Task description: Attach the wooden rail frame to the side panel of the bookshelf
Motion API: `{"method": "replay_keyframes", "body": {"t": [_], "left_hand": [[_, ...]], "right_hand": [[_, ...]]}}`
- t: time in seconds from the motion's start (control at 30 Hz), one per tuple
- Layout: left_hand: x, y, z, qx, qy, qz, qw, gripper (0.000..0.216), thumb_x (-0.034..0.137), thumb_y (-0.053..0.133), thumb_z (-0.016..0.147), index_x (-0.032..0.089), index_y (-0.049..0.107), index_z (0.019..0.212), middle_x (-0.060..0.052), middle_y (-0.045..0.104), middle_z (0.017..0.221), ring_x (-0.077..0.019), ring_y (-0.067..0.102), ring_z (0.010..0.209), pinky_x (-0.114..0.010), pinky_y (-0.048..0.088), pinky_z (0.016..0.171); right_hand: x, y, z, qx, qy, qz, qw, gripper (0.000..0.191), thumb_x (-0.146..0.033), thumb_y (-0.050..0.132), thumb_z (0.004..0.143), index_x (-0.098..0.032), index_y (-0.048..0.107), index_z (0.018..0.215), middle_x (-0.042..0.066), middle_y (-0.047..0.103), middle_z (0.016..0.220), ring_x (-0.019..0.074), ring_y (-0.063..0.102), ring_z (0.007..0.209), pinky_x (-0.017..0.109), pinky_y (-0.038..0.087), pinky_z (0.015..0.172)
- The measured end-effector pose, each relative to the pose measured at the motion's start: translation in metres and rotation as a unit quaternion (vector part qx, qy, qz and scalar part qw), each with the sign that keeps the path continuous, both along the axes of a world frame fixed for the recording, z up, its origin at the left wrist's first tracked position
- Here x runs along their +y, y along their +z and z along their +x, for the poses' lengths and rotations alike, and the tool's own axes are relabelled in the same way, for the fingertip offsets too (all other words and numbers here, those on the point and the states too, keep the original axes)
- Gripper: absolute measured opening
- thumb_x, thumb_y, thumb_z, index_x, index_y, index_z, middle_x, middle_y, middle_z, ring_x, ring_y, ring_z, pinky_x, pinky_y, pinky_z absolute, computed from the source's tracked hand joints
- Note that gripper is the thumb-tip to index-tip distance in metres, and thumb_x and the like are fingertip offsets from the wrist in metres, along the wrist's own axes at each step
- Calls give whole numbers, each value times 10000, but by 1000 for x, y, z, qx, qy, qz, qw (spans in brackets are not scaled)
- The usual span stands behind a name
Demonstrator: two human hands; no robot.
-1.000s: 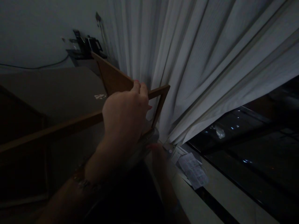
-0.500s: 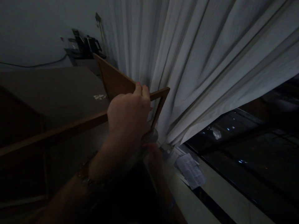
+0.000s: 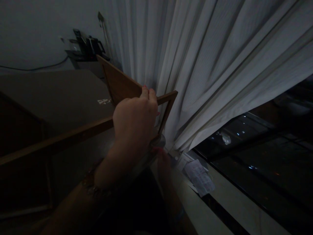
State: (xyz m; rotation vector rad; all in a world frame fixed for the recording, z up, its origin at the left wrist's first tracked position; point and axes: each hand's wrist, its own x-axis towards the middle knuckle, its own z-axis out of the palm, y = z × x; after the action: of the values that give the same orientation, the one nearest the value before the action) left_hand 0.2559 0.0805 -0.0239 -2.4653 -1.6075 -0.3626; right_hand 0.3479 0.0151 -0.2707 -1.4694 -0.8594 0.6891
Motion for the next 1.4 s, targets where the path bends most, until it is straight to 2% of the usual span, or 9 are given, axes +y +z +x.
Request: {"method": "replay_keyframes", "body": {"t": [0.27, 0.37, 0.47, 0.6, 0.73, 0.87, 1.07, 1.27, 1.4], "left_hand": [[0, -1, 0, -12, 0, -7, 1000, 469, 367, 434, 902, 190, 444, 1335, -108, 524, 1388, -270, 651, 948, -329, 485, 778], [-1, 0, 0, -17, 0, -14, 1000, 469, 375, 426, 905, 183, 445, 1333, -116, 502, 1408, -280, 647, 961, -340, 483, 779], [-1, 1, 1, -19, 3, -19, 1000, 466, 384, 428, 905, 187, 455, 1326, -116, 500, 1409, -283, 644, 971, -343, 481, 778], [-1, 1, 1, -27, 2, -28, 999, 458, 392, 435, 904, 206, 457, 1322, -108, 501, 1411, -284, 633, 996, -349, 476, 795], [0, 1, 1, -32, 4, -36, 999, 468, 390, 432, 903, 207, 444, 1334, -105, 498, 1412, -292, 628, 1018, -360, 474, 816], [1, 0, 0, -26, 6, -31, 999, 472, 400, 423, 903, 213, 444, 1336, -101, 519, 1394, -283, 633, 1013, -353, 477, 812], [-1, 1, 1, -10, 2, -17, 1000, 471, 365, 433, 901, 180, 452, 1334, -110, 501, 1415, -294, 646, 965, -367, 490, 756], [1, -2, 1, -39, 4, -31, 999, 477, 397, 437, 896, 223, 443, 1341, -89, 505, 1409, -308, 611, 1063, -378, 473, 850], [1, -4, 1, -55, 6, -30, 998, 474, 395, 414, 897, 249, 431, 1348, -76, 496, 1419, -324, 600, 1090, -398, 473, 872]], "right_hand": [[-3, -9, -2, -124, 24, 35, 991, 332, -397, 450, 930, -228, 734, 900, 26, 629, 755, 157, 586, 738, 292, 454, 717], [-2, -3, -6, -25, 37, 20, 999, 366, -438, 422, 943, -224, 719, 931, 14, 653, 701, 139, 583, 638, 275, 462, 638], [0, -1, -12, 113, 36, 12, 993, 392, -513, 456, 919, -213, 692, 1009, 27, 728, 805, 124, 592, 574, 267, 478, 577], [3, -6, -19, 225, 21, 40, 973, 434, -586, 495, 876, -208, 688, 965, 55, 750, 923, 162, 677, 730, 286, 511, 648], [6, -9, -22, 234, 10, 48, 971, 514, -634, 428, 886, -197, 699, 868, 71, 751, 924, 177, 687, 791, 300, 506, 703], [9, -11, -17, 265, 13, 44, 963, 520, -659, 445, 867, -199, 687, 862, 59, 740, 873, 162, 667, 737, 280, 496, 650], [4, -13, -7, 341, 45, 43, 938, 338, -550, 605, 827, -251, 667, 972, 29, 727, 943, 130, 662, 706, 234, 494, 573], [0, -13, -11, 321, 31, 36, 946, 318, -459, 646, 808, -254, 641, 1051, 62, 714, 1093, 193, 680, 974, 312, 552, 780], [0, -11, -10, 276, 17, 30, 961, 337, -493, 669, 785, -215, 651, 974, 76, 737, 1019, 200, 694, 916, 340, 536, 829]]}}
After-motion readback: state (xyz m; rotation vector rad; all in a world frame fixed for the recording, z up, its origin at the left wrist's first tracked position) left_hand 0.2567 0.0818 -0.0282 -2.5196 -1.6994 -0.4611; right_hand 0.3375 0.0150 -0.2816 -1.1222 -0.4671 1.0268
